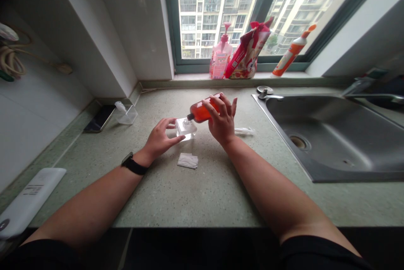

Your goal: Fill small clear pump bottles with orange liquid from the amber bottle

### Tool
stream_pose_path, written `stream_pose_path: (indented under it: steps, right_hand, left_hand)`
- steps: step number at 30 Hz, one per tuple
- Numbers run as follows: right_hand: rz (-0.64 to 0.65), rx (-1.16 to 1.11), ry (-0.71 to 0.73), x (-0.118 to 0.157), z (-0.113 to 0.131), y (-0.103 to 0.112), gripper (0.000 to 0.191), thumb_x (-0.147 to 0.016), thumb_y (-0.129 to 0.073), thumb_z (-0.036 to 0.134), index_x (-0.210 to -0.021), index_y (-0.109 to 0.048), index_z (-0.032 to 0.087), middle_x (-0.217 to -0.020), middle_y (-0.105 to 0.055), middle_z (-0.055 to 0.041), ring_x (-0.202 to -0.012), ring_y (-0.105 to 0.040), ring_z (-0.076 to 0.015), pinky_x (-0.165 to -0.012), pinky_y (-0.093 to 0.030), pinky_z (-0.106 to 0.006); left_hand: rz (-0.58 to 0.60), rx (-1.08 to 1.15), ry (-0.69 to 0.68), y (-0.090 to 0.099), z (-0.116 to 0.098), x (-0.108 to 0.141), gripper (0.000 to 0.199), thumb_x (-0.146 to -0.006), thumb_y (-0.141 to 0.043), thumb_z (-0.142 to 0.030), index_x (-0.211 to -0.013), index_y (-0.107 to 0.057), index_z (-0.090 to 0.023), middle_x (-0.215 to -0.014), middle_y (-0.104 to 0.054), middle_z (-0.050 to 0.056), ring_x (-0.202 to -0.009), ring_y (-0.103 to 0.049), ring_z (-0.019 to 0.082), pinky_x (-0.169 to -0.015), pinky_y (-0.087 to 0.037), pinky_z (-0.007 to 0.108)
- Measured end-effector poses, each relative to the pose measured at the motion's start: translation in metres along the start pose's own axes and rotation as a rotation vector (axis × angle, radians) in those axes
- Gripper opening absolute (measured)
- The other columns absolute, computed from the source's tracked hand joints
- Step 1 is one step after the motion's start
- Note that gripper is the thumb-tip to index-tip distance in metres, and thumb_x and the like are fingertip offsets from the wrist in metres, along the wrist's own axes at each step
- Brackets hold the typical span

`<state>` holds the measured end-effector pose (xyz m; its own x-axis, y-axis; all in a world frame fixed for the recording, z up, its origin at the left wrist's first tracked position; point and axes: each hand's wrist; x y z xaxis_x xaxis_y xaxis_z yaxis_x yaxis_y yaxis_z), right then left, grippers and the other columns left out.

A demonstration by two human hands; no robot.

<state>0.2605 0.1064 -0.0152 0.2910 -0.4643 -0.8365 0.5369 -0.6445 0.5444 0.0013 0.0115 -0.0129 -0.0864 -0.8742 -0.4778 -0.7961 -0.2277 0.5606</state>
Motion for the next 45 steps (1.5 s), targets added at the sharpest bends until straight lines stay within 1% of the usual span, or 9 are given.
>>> stream_pose_path:
  steps: [3,9,14,19,24,30,38,45]
  right_hand:
    - [-0.02,0.002,0.013,0.0003,0.0,-0.0002,0.072,-0.094,-0.059,0.009,-0.157,-0.05,0.042,-0.152,-0.058,-0.0066,-0.158,-0.041,-0.0355,-0.133,-0.017,-0.074]
    - [-0.024,0.026,0.023,0.0001,-0.0001,-0.0003,0.071,-0.093,-0.058,0.009,-0.156,-0.049,0.041,-0.151,-0.058,-0.0069,-0.157,-0.042,-0.0361,-0.132,-0.02,-0.075]
    - [0.007,0.037,-0.001,-0.0002,0.0006,0.0006,0.074,-0.092,-0.058,0.01,-0.157,-0.049,0.043,-0.152,-0.058,-0.0062,-0.158,-0.041,-0.0374,-0.131,-0.018,-0.077]
    - [-0.003,0.034,0.004,-0.0005,0.0015,0.0012,0.071,-0.093,-0.058,0.01,-0.156,-0.05,0.042,-0.152,-0.058,-0.0063,-0.158,-0.041,-0.0369,-0.132,-0.019,-0.075]
    - [0.021,0.016,-0.013,-0.0007,0.0007,0.0009,0.076,-0.091,-0.057,0.009,-0.158,-0.048,0.044,-0.153,-0.057,-0.0056,-0.158,-0.039,-0.0376,-0.131,-0.016,-0.077]
    - [-0.013,0.028,0.023,-0.0002,0.0003,0.0005,0.074,-0.093,-0.057,0.008,-0.157,-0.049,0.042,-0.153,-0.057,-0.0066,-0.158,-0.04,-0.0367,-0.132,-0.019,-0.076]
    - [0.067,0.016,-0.009,-0.0004,-0.0007,0.0031,0.078,-0.093,-0.057,0.008,-0.161,-0.046,0.045,-0.157,-0.054,-0.0052,-0.16,-0.036,-0.0383,-0.133,-0.013,-0.075]
    - [0.099,0.01,-0.025,-0.0018,0.0012,0.0062,0.071,-0.096,-0.055,0.011,-0.159,-0.049,0.044,-0.158,-0.053,-0.0055,-0.161,-0.034,-0.039,-0.133,-0.012,-0.076]
  left_hand:
    - [0.001,-0.004,0.001,0.0,-0.0001,0.0,0.062,-0.083,-0.091,-0.047,-0.13,-0.062,-0.02,-0.125,-0.07,0.011,-0.105,-0.078,0.027,-0.092,-0.066,0.045]
    - [-0.003,-0.01,-0.007,-0.0002,0.0005,0.0002,0.062,-0.083,-0.091,-0.047,-0.131,-0.062,-0.021,-0.125,-0.071,0.011,-0.105,-0.078,0.027,-0.092,-0.066,0.045]
    - [-0.002,-0.012,-0.007,0.0,0.0004,0.0004,0.062,-0.083,-0.091,-0.047,-0.132,-0.062,-0.021,-0.126,-0.071,0.011,-0.105,-0.078,0.027,-0.092,-0.066,0.045]
    - [0.004,-0.02,0.003,0.0005,-0.0003,0.0001,0.064,-0.083,-0.091,-0.047,-0.133,-0.062,-0.02,-0.125,-0.071,0.012,-0.105,-0.078,0.028,-0.092,-0.065,0.046]
    - [0.007,-0.019,0.004,0.0011,-0.0009,0.0001,0.064,-0.083,-0.091,-0.048,-0.133,-0.062,-0.021,-0.126,-0.07,0.011,-0.105,-0.078,0.028,-0.092,-0.065,0.046]
    - [0.007,-0.016,0.012,0.0004,-0.0005,-0.0007,0.064,-0.082,-0.092,-0.047,-0.132,-0.062,-0.019,-0.126,-0.07,0.012,-0.105,-0.078,0.029,-0.094,-0.065,0.046]
    - [0.003,-0.015,0.0,0.0002,-0.0002,0.0004,0.063,-0.084,-0.09,-0.048,-0.133,-0.062,-0.02,-0.126,-0.07,0.011,-0.106,-0.078,0.028,-0.093,-0.065,0.045]
    - [0.0,-0.008,-0.001,-0.0007,0.001,0.0002,0.063,-0.083,-0.091,-0.047,-0.132,-0.062,-0.02,-0.126,-0.07,0.011,-0.106,-0.078,0.027,-0.093,-0.065,0.045]
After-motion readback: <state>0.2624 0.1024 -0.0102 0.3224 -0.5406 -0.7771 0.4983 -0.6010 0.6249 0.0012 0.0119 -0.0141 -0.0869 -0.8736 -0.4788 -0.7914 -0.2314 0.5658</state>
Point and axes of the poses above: each hand's wrist, its own x-axis away from the middle knuckle, its own y-axis out of the back of the hand, z = x × y
